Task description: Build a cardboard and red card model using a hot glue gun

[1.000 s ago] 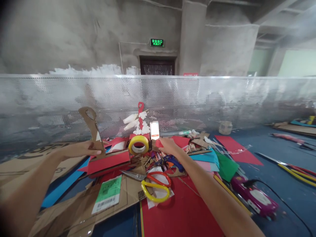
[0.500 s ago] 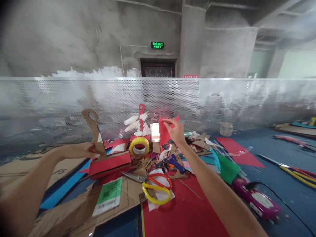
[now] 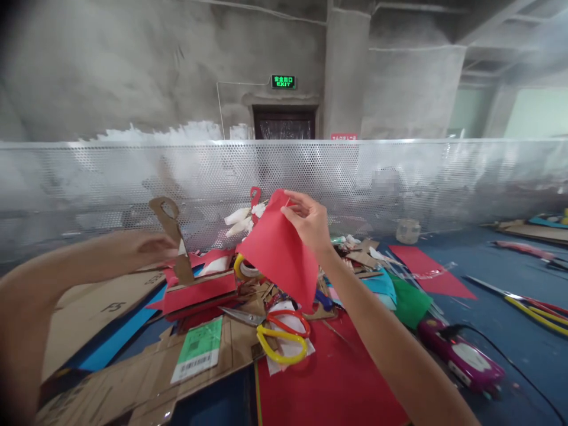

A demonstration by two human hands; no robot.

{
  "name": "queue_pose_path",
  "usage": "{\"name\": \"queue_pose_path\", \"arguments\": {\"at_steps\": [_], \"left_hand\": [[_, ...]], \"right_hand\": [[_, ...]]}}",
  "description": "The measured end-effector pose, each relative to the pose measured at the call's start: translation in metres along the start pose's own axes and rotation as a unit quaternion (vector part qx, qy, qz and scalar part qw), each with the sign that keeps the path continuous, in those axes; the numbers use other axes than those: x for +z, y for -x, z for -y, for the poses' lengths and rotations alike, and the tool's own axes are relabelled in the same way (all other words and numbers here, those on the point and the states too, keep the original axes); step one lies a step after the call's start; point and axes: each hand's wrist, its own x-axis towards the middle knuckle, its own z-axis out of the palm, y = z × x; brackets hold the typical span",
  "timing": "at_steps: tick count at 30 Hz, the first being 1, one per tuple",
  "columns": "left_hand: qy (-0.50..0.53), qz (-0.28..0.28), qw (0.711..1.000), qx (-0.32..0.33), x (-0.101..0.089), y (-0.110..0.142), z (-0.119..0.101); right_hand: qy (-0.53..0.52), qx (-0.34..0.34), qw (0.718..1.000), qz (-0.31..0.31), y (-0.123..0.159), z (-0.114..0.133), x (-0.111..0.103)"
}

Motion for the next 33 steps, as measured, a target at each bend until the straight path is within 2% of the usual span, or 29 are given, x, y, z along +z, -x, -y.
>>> {"name": "queue_pose_path", "arguments": {"at_steps": [2,4,7,10,13,16,19,22,25,28,30,33], "left_hand": [[0.015,0.064,0.998,-0.006,0.014,-0.004,-0.030],[0.098,0.079,0.992,0.022,0.034,-0.012,-0.050],[0.268,0.127,0.951,0.084,0.066,-0.025,-0.065],[0.411,0.095,0.903,0.086,0.089,-0.032,-0.070],[0.457,0.031,0.887,0.056,0.099,-0.036,-0.069],[0.464,-0.063,0.882,0.052,0.097,-0.041,-0.060],[0.428,-0.149,0.890,0.061,0.085,-0.043,-0.047],[0.340,-0.135,0.930,0.046,0.067,-0.039,-0.038],[0.183,-0.158,0.969,0.041,0.051,-0.034,-0.030],[0.040,-0.176,0.982,0.051,0.041,-0.034,-0.022],[0.001,-0.175,0.983,0.059,0.037,-0.033,-0.017],[0.007,-0.147,0.986,0.073,0.032,-0.027,-0.017]], "right_hand": [[-0.009,0.015,1.000,0.009,0.003,-0.001,0.005],[-0.015,0.025,0.999,0.016,0.006,-0.002,0.010],[-0.014,0.037,0.999,0.014,0.009,-0.004,0.016],[-0.007,0.061,0.998,0.004,0.011,-0.008,0.020],[-0.021,0.078,0.997,0.021,0.015,-0.010,0.023],[-0.049,0.119,0.989,0.073,0.018,-0.007,0.026],[-0.075,0.174,0.970,0.149,0.019,0.000,0.024],[-0.120,0.231,0.940,0.222,0.018,0.006,0.017],[-0.196,0.269,0.903,0.271,0.015,0.010,0.008],[-0.225,0.264,0.888,0.303,0.013,0.012,0.003],[-0.193,0.258,0.880,0.350,0.015,0.009,0.005],[-0.059,0.235,0.844,0.479,0.028,0.002,0.019]]}}
